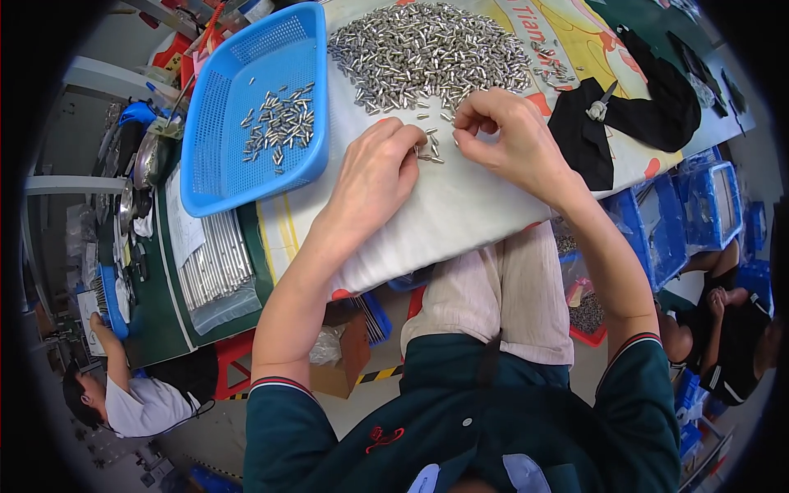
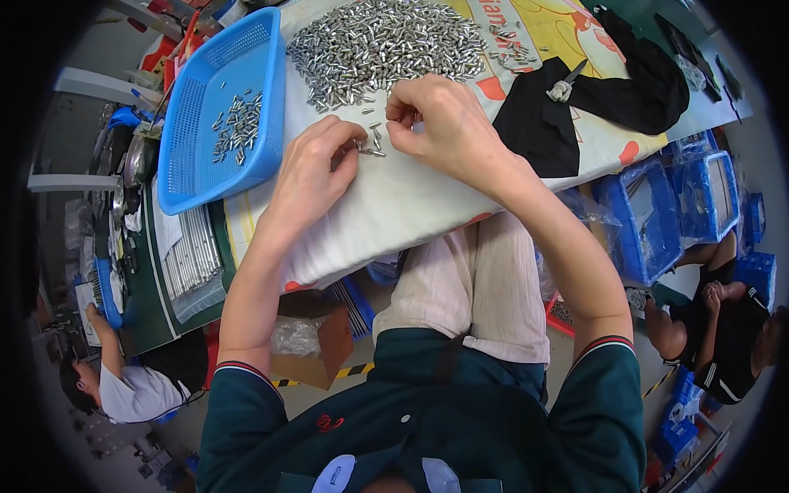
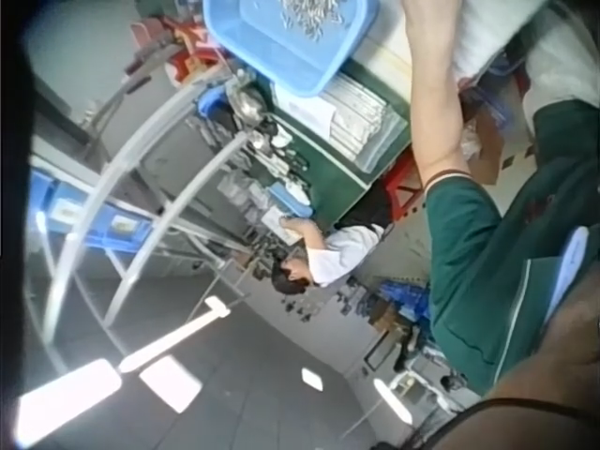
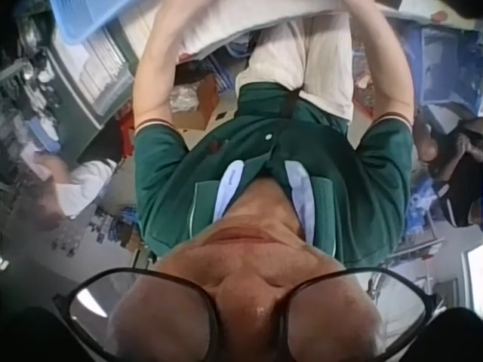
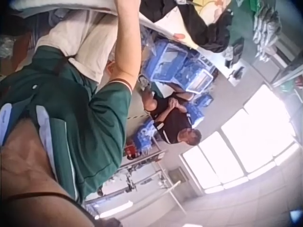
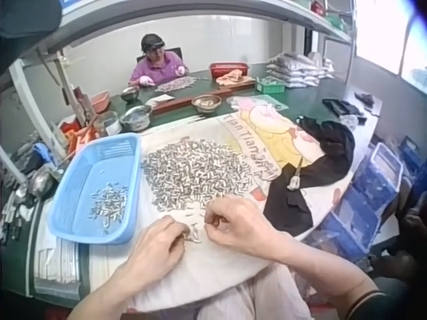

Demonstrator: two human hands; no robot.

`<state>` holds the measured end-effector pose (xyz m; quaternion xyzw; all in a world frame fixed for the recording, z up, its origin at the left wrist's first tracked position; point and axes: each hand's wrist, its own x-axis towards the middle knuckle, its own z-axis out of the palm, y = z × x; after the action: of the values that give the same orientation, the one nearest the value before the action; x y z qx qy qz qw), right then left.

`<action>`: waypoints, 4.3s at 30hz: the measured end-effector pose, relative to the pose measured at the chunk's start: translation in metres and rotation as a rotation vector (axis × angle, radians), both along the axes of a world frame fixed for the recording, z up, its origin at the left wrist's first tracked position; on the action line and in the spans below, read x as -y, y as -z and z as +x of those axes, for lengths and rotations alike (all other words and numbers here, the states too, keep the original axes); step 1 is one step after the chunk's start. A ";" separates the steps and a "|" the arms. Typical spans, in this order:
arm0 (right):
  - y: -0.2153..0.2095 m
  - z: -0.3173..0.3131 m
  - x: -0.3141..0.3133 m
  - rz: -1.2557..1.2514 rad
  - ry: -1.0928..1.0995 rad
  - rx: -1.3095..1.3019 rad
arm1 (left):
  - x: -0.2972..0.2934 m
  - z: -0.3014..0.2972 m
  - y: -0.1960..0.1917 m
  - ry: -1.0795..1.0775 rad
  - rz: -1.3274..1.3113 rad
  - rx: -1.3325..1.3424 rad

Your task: Sorting and counting small silver metal components on a workbench.

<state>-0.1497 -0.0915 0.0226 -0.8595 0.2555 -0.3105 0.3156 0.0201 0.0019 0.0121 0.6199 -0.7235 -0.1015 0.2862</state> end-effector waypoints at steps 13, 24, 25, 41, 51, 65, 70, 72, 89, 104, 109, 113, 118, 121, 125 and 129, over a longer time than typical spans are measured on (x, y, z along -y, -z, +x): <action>0.011 0.000 0.000 -0.305 -0.042 0.019 | 0.001 -0.006 0.003 0.085 -0.074 0.010; 0.009 0.005 0.004 -0.463 -0.246 -0.112 | 0.002 0.005 -0.006 0.148 -0.048 -0.023; 0.010 0.006 0.005 -0.464 -0.247 -0.111 | 0.002 0.005 -0.005 0.126 -0.057 -0.067; 0.001 0.013 0.011 -0.372 -0.309 -0.172 | -0.001 0.000 0.001 -0.046 -0.005 0.038; 0.000 0.011 0.008 -0.290 -0.220 -0.154 | -0.002 0.002 -0.006 0.041 -0.034 -0.007; -0.010 -0.019 0.009 -0.196 -0.080 -0.160 | -0.005 0.003 -0.002 0.012 -0.044 0.249; -0.002 -0.019 0.004 -0.389 -0.176 -0.143 | -0.008 0.002 -0.006 0.015 -0.018 0.277; 0.001 -0.011 0.001 -0.447 -0.225 -0.147 | -0.010 0.001 -0.008 0.018 -0.013 0.293; -0.001 -0.036 -0.004 -0.488 -0.184 -0.439 | 0.001 -0.015 0.004 0.101 -0.168 0.293; -0.004 -0.015 -0.009 -0.118 0.118 -0.301 | -0.004 -0.018 0.004 0.162 -0.153 0.275; 0.004 -0.006 -0.007 -0.134 0.204 -0.376 | -0.004 -0.020 0.005 0.153 -0.136 0.285; 0.000 -0.007 -0.006 -0.252 0.198 -0.496 | -0.005 -0.021 0.001 0.142 -0.109 0.322; -0.002 -0.007 -0.009 -0.317 0.161 -0.498 | -0.006 -0.018 0.001 0.145 -0.102 0.327; 0.000 -0.004 -0.011 -0.437 0.098 -0.454 | -0.006 -0.018 0.002 0.147 -0.101 0.349; -0.008 0.002 -0.016 -0.515 0.065 -0.645 | -0.009 -0.022 -0.003 0.156 -0.118 0.449; -0.012 0.005 -0.022 -0.610 0.048 -0.715 | -0.009 -0.023 -0.005 0.147 -0.148 0.459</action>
<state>-0.1451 -0.0696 0.0345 -0.9598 0.2651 -0.0631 -0.0667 -0.0025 0.0110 0.0167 0.5499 -0.8181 0.0744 0.1510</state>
